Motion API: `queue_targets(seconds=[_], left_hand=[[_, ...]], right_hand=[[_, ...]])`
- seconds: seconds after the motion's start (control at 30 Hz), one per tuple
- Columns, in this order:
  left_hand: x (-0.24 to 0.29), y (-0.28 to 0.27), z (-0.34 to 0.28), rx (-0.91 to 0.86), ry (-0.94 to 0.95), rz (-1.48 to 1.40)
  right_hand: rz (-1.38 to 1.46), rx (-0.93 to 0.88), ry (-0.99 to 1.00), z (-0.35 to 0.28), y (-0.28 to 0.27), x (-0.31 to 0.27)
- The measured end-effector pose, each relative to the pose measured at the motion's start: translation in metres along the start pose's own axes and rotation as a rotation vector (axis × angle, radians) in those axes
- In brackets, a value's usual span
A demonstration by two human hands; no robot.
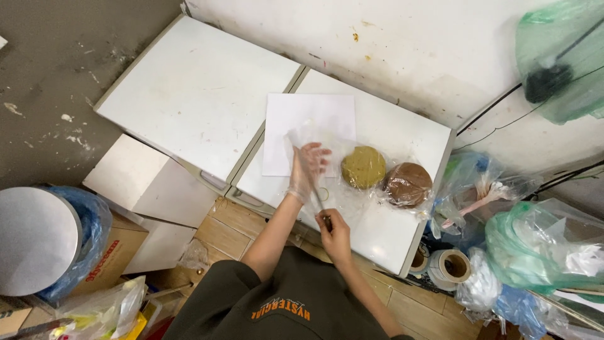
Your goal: Prepare and organize dough and materials for cake decorating.
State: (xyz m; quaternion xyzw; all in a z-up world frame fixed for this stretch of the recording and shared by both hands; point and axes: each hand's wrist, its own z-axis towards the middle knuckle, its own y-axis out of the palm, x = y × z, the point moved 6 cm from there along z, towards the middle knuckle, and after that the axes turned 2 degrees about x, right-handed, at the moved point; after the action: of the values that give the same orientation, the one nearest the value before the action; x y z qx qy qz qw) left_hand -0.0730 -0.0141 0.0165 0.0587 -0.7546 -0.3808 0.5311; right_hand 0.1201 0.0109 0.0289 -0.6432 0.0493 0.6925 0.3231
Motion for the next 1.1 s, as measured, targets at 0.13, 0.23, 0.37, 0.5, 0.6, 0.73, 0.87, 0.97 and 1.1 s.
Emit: queue_targets(seconds=[0.13, 0.23, 0.37, 0.5, 0.6, 0.73, 0.87, 0.97, 1.1], left_hand=[[0.042, 0.044, -0.053, -0.015, -0.077, 0.093], [0.022, 0.029, -0.057, 0.037, -0.121, -0.278], [0.032, 0.021, -0.063, 0.156, 0.056, -0.553], [0.106, 0.085, -0.098, 0.131, 0.044, -0.419], [0.096, 0.078, -0.084, -0.121, 0.129, -0.179], [0.057, 0.038, -0.043, 0.040, 0.120, 0.029], [0.054, 0.036, -0.048, 0.184, 0.056, 0.032], [0.050, 0.016, -0.056, 0.325, -0.059, -0.165], [-0.013, -0.057, -0.006, 0.279, -0.092, -0.500]], right_hand=[[0.026, 0.025, 0.117, 0.003, 0.001, 0.000], [0.214, 0.017, 0.393, 0.004, 0.007, 0.017], [0.243, -0.053, 0.216, -0.003, 0.023, 0.017], [0.380, -0.039, -0.008, -0.008, 0.027, 0.023], [0.352, -0.012, 0.247, -0.013, 0.019, 0.017], [0.192, 0.006, 0.088, -0.021, 0.016, 0.027], [0.064, -0.106, 0.025, -0.023, 0.016, 0.021], [0.048, -0.120, -0.055, -0.028, 0.004, -0.001], [0.047, -0.151, -0.020, -0.024, 0.005, -0.004]])
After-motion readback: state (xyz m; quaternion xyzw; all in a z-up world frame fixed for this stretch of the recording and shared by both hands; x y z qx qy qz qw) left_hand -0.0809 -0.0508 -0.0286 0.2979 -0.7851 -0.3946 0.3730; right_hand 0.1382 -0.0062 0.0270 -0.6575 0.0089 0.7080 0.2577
